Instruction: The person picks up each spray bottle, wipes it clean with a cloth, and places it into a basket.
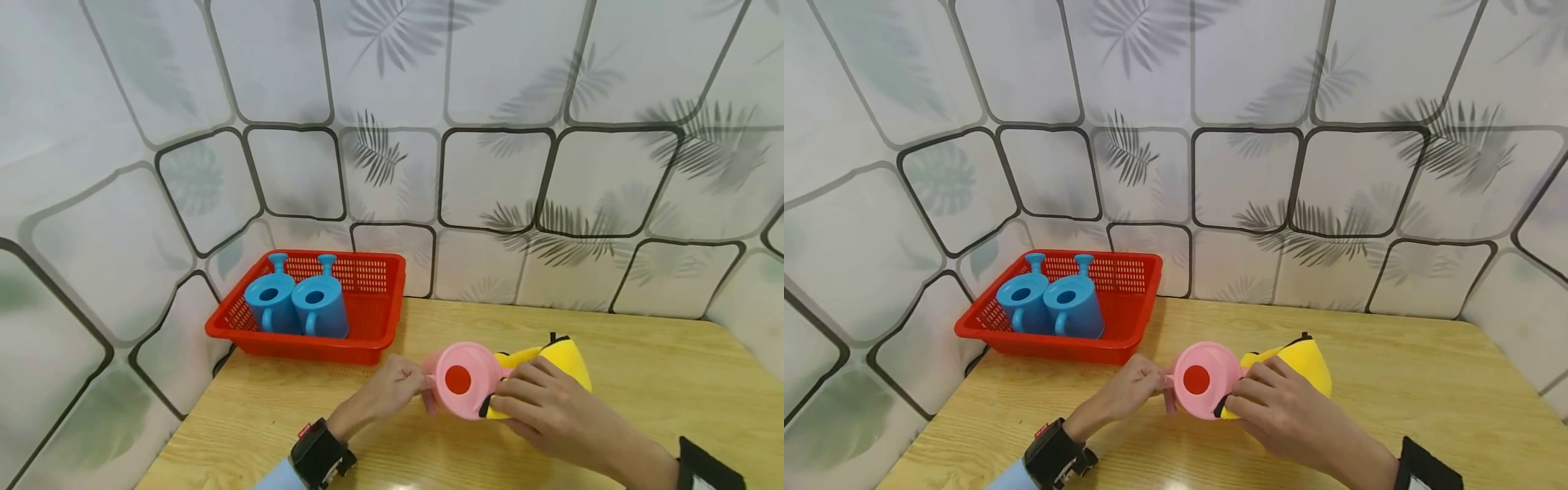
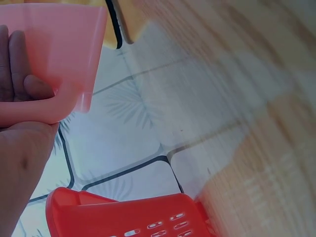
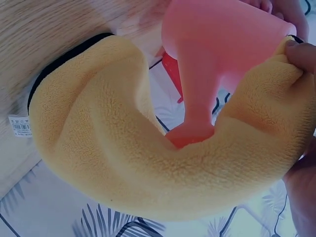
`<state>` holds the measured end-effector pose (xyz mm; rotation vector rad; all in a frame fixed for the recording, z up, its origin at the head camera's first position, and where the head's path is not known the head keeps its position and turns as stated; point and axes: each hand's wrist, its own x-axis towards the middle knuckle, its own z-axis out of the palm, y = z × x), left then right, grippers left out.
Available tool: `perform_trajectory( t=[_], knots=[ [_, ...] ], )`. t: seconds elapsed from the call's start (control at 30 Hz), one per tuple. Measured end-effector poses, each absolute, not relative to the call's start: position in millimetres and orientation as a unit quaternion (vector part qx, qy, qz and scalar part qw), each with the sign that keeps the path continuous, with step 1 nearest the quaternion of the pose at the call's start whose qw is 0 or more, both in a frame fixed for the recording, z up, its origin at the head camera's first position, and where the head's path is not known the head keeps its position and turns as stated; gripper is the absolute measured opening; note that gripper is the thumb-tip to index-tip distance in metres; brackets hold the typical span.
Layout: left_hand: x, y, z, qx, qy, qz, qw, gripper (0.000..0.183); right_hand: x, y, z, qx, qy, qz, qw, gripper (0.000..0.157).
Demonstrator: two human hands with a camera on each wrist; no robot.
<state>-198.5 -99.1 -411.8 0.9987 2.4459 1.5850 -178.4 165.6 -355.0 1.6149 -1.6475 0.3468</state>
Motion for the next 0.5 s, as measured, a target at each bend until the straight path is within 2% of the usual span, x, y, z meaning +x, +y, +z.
perform_trajectory(
  t=[0.5],
  knots=[
    [-198.5,-96.0,-414.5,0.348,0.787,0.507,0.046,0.041,-178.6,173.9,-347.2,0.6,-0.682,0.099,0.406,0.038]
  ],
)
